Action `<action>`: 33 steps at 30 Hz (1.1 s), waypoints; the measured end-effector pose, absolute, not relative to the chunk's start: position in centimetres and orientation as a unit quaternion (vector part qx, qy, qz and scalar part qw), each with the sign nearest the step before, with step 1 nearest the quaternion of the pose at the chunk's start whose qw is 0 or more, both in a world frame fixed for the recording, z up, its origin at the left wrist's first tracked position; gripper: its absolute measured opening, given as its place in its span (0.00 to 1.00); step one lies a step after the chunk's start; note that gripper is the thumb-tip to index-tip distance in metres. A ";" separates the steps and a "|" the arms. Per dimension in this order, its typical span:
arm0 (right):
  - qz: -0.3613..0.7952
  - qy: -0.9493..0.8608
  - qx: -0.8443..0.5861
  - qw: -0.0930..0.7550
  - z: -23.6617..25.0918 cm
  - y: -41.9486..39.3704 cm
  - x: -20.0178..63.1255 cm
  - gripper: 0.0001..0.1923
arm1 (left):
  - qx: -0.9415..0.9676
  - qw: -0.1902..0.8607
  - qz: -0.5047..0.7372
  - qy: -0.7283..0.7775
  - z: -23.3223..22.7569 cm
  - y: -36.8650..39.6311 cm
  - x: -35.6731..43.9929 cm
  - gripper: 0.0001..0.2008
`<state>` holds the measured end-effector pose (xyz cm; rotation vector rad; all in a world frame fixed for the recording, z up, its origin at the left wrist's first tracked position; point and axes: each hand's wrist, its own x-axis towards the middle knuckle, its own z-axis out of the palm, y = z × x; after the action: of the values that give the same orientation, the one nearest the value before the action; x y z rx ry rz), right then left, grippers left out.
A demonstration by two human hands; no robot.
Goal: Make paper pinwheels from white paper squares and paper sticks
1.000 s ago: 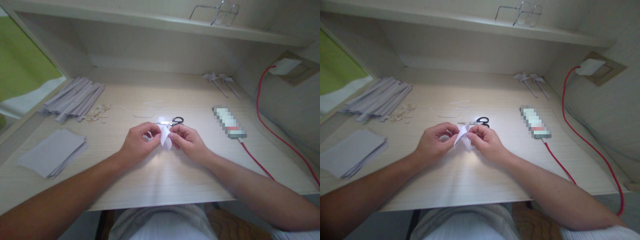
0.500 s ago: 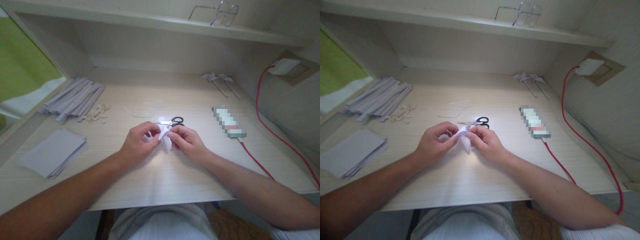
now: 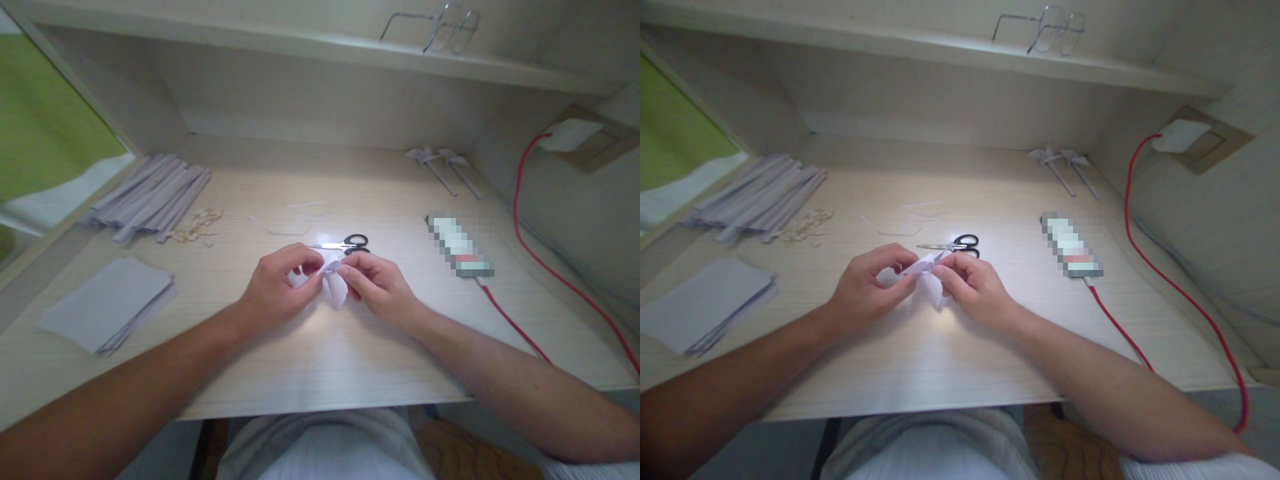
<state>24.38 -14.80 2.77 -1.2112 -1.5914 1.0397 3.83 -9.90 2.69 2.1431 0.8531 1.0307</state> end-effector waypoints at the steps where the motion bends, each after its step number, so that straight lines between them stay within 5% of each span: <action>1: 0.419 -0.634 -0.484 0.433 2.8 -14.8 24.4 0.11 | 0.809 0.304 0.391 0.318 2.7 -9.9 3.8 0.02; 12: 0.389 -0.631 -0.463 0.486 2.8 -15.2 24.2 0.05 | 0.790 0.315 0.441 0.287 3.2 -10.6 3.8 0.07; 20: 0.165 -0.732 -0.460 0.474 3.0 -15.5 24.7 0.03 | 0.708 0.437 0.456 0.315 2.8 -10.6 3.8 0.06; 28: 0.023 -0.796 -0.425 0.431 3.2 -15.6 25.0 0.04 | 0.810 0.315 0.412 0.273 3.2 -10.3 3.7 0.05; 33: 0.050 -0.791 -0.428 0.434 4.0 -15.9 24.5 0.02 | 0.826 0.326 0.393 0.236 3.1 -10.0 3.6 0.07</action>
<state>24.53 -15.87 4.03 -1.0662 -1.9704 0.1247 3.61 -9.98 3.06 2.1655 0.6192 1.0305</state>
